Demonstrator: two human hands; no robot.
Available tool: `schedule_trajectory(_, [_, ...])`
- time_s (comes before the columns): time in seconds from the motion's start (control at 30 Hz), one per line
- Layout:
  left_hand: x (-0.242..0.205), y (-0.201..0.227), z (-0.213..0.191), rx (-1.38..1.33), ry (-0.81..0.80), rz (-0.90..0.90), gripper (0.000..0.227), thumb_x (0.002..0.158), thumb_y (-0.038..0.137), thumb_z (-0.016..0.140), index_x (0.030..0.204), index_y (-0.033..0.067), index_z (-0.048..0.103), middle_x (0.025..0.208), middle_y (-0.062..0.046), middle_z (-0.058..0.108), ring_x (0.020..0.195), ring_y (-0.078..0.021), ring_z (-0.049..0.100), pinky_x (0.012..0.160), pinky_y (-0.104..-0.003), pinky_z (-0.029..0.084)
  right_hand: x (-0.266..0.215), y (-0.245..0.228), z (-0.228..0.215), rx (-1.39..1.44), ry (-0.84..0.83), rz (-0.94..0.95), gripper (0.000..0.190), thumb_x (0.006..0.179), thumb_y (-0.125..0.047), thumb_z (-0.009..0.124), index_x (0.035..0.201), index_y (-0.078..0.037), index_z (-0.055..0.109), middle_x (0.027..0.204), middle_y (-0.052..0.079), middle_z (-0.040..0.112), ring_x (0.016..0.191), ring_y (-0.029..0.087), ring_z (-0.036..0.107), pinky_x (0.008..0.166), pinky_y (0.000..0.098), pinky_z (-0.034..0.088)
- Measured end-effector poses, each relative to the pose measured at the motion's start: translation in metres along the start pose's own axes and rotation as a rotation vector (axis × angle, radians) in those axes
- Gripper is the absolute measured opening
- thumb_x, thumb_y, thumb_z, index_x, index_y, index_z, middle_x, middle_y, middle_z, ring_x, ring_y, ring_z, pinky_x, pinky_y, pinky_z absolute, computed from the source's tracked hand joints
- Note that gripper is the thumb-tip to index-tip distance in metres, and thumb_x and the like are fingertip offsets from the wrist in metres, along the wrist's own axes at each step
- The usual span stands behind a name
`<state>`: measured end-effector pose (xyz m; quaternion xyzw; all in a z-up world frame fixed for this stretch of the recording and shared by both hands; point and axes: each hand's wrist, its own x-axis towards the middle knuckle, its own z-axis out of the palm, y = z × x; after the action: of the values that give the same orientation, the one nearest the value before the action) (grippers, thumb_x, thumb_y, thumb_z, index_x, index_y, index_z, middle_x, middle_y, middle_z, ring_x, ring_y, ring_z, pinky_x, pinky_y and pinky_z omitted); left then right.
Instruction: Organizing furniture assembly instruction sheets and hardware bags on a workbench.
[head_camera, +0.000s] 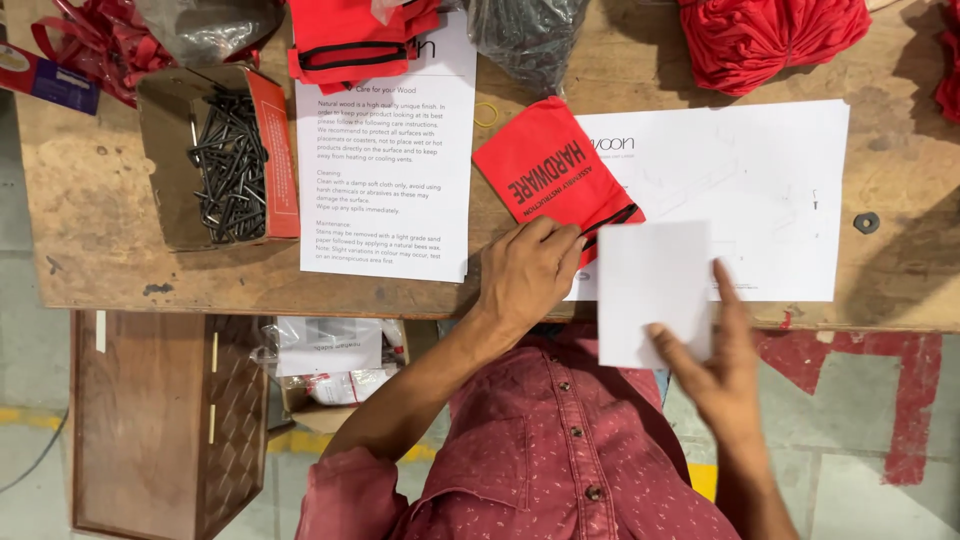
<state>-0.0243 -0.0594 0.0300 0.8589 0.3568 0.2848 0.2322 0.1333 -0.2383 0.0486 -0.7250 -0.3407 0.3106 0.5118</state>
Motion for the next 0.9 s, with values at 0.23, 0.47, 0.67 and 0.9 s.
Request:
schedule_trajectory(0.23, [0.000, 0.005, -0.004, 0.021, -0.021, 0.017, 0.006, 0.091, 0.017, 0.073, 0.092, 0.0112, 0.072, 0.077, -0.004, 0.063, 0.069, -0.0252, 0.066, 0.058, -0.041, 0.053, -0.003, -0.004, 0.022, -0.009, -0.051, 0.134, 0.085, 0.091, -0.005, 0.068, 0.163, -0.003, 0.022, 0.146, 0.023, 0.054, 0.123, 0.023, 0.061, 0.096, 0.0351, 0.056])
schedule_trajectory(0.47, [0.007, 0.005, 0.000, 0.043, 0.005, 0.091, 0.007, 0.089, 0.016, 0.073, 0.090, 0.0093, 0.071, 0.082, -0.002, 0.061, 0.075, -0.0225, 0.062, 0.064, -0.039, 0.052, 0.012, 0.007, 0.025, -0.031, -0.264, 0.115, 0.086, 0.090, -0.014, 0.071, 0.161, -0.003, 0.024, 0.151, 0.025, 0.050, 0.135, 0.027, 0.054, 0.105, 0.0386, 0.047])
schedule_trajectory(0.67, [0.021, 0.000, 0.018, 0.015, -0.016, 0.146, 0.010, 0.091, 0.017, 0.073, 0.092, 0.0076, 0.071, 0.086, -0.004, 0.061, 0.081, -0.0245, 0.063, 0.070, -0.041, 0.052, 0.017, 0.008, 0.029, -0.156, -0.254, 0.126, 0.074, 0.098, -0.022, 0.062, 0.163, -0.008, 0.029, 0.138, 0.025, 0.063, 0.124, 0.029, 0.062, 0.101, 0.0380, 0.049])
schedule_trajectory(0.9, [0.034, 0.004, 0.017, -0.166, -0.002, 0.182, 0.007, 0.092, 0.011, 0.072, 0.098, 0.0067, 0.073, 0.089, -0.004, 0.062, 0.080, -0.0224, 0.066, 0.068, -0.038, 0.054, 0.025, -0.018, 0.027, -0.469, -0.334, 0.106, 0.074, 0.100, -0.019, 0.065, 0.165, -0.017, 0.028, 0.080, 0.028, 0.057, 0.073, 0.032, 0.053, 0.072, 0.0411, 0.049])
